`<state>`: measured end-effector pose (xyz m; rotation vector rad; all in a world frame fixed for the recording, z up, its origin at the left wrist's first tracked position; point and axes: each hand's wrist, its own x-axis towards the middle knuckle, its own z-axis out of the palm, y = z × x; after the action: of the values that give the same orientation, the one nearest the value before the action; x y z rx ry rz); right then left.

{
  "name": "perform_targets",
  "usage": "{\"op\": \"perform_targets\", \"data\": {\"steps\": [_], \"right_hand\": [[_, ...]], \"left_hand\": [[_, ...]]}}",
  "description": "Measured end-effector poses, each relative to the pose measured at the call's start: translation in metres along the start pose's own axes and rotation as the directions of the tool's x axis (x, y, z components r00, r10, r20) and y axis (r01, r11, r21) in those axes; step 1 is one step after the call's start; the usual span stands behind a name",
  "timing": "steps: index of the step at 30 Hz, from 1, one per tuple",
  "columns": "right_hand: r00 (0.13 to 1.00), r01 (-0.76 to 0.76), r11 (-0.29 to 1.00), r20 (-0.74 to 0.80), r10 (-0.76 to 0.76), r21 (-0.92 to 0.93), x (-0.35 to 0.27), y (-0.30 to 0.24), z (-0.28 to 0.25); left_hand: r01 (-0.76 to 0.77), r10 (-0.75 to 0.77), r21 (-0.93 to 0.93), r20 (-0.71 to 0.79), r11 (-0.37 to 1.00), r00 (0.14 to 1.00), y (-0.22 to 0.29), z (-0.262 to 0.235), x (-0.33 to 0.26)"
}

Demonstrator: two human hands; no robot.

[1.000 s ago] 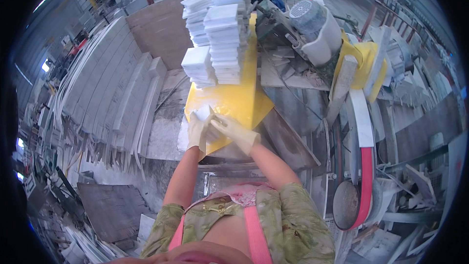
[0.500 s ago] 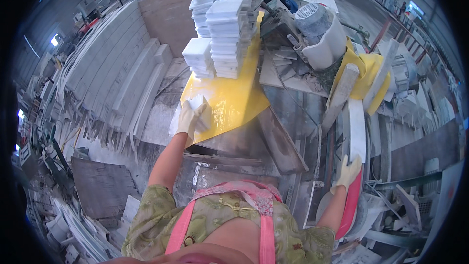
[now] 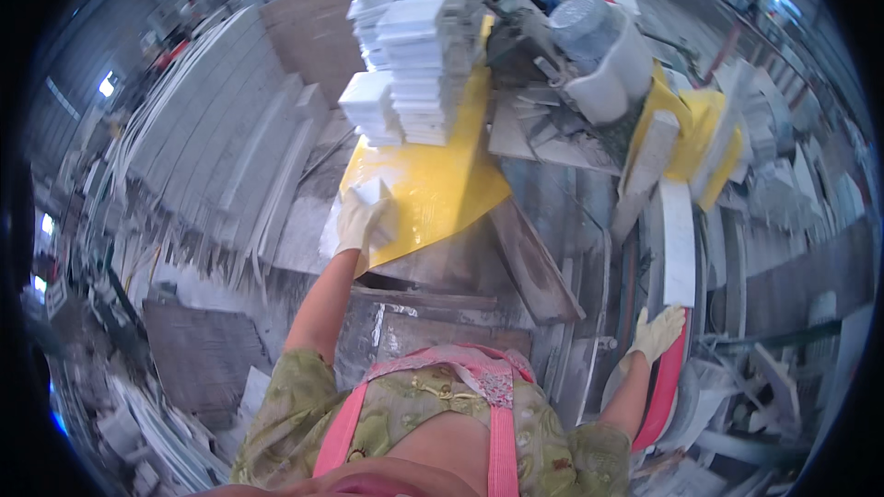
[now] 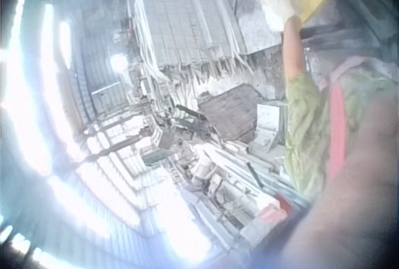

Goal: The person repeatedly picks up small white foam blocks from a yellow tray and stacks them on a growing pile. The person also briefly inspects a block before placing it on the pile.

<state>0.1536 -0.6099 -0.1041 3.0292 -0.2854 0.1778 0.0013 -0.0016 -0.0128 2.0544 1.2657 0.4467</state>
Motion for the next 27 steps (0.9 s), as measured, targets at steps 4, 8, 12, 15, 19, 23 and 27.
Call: {"op": "perform_targets", "data": {"steps": [4, 8, 12, 15, 19, 23, 27], "right_hand": [[0.993, -0.101, 0.987, -0.043, 0.107, 0.123, -0.011, -0.009, -0.006], [0.982, -0.170, 0.967, -0.044, 0.181, 0.188, -0.010, -0.015, -0.009], [0.976, -0.217, 0.960, 0.010, 0.219, 0.176, -0.010, -0.018, -0.012], [0.976, -0.213, 0.963, 0.000, 0.217, 0.167, -0.012, -0.019, -0.012], [0.976, -0.214, 0.963, -0.013, 0.219, 0.166, -0.015, -0.017, -0.011], [0.971, -0.230, 0.950, -0.018, 0.239, 0.214, -0.016, -0.018, -0.011], [0.968, -0.243, 0.939, 0.001, 0.250, 0.242, -0.017, -0.017, -0.011]], "left_hand": [[-0.114, 0.112, -0.060, -0.032, 0.992, 0.993, -0.015, 0.010, 0.010], [-0.030, 0.045, -0.264, 0.051, 0.964, 0.998, 0.001, 0.002, 0.001], [0.050, -0.017, -0.339, 0.100, 0.939, 0.995, 0.019, -0.012, -0.020], [0.071, -0.033, -0.369, 0.108, 0.927, 0.994, 0.028, -0.016, -0.025], [0.068, -0.036, -0.328, 0.102, 0.942, 0.994, 0.031, -0.018, -0.025], [0.038, -0.016, -0.288, 0.079, 0.957, 0.997, 0.032, -0.018, -0.028], [-0.009, 0.014, -0.202, 0.024, 0.979, 1.000, 0.037, -0.018, -0.028]]}}
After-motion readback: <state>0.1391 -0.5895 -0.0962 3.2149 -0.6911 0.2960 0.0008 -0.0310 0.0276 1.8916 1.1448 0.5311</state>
